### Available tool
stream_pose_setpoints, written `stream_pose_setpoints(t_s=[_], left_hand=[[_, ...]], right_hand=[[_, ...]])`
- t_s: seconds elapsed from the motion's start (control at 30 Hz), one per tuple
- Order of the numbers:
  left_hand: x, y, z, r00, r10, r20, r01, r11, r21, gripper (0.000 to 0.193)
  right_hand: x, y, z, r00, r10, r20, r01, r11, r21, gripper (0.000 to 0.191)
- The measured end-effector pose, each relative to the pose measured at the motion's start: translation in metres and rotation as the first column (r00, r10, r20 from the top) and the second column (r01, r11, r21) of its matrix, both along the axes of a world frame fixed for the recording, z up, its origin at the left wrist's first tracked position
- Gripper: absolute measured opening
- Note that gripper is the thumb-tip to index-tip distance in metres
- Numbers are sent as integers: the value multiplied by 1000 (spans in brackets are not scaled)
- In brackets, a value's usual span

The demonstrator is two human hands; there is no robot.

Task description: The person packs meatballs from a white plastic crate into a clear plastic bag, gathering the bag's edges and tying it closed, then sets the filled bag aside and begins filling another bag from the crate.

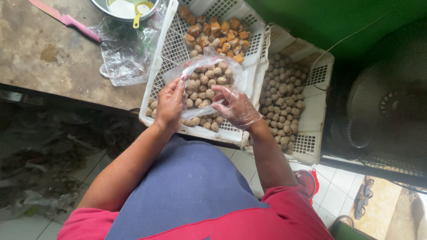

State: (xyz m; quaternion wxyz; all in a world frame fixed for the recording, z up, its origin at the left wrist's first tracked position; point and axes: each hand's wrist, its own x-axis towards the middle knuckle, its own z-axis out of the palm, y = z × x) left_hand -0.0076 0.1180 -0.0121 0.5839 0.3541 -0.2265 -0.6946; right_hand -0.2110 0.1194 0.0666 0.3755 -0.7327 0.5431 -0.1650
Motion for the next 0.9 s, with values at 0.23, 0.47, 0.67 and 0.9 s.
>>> stream_pose_setpoints(t_s=[0.23, 0.47, 0.67, 0.9], left_hand=[[2, 3, -9, 1000, -1, -9, 1, 1000, 7, 28], [-1, 1, -10, 1000, 30, 6, -30, 999, 41, 28], [-1, 1, -11, 999, 39, -23, -38, 998, 53, 26], [1, 2, -9, 1000, 22, -23, -21, 999, 37, 26]], right_hand=[[-7, 4, -66, 731, 298, -614, -390, 921, -17, 35], [8, -6, -82, 626, 373, -685, -392, 910, 137, 27], [-2, -2, -68, 678, 487, -550, -436, 870, 232, 26], [-12, -6, -78, 819, 540, -192, -421, 795, 437, 39]])
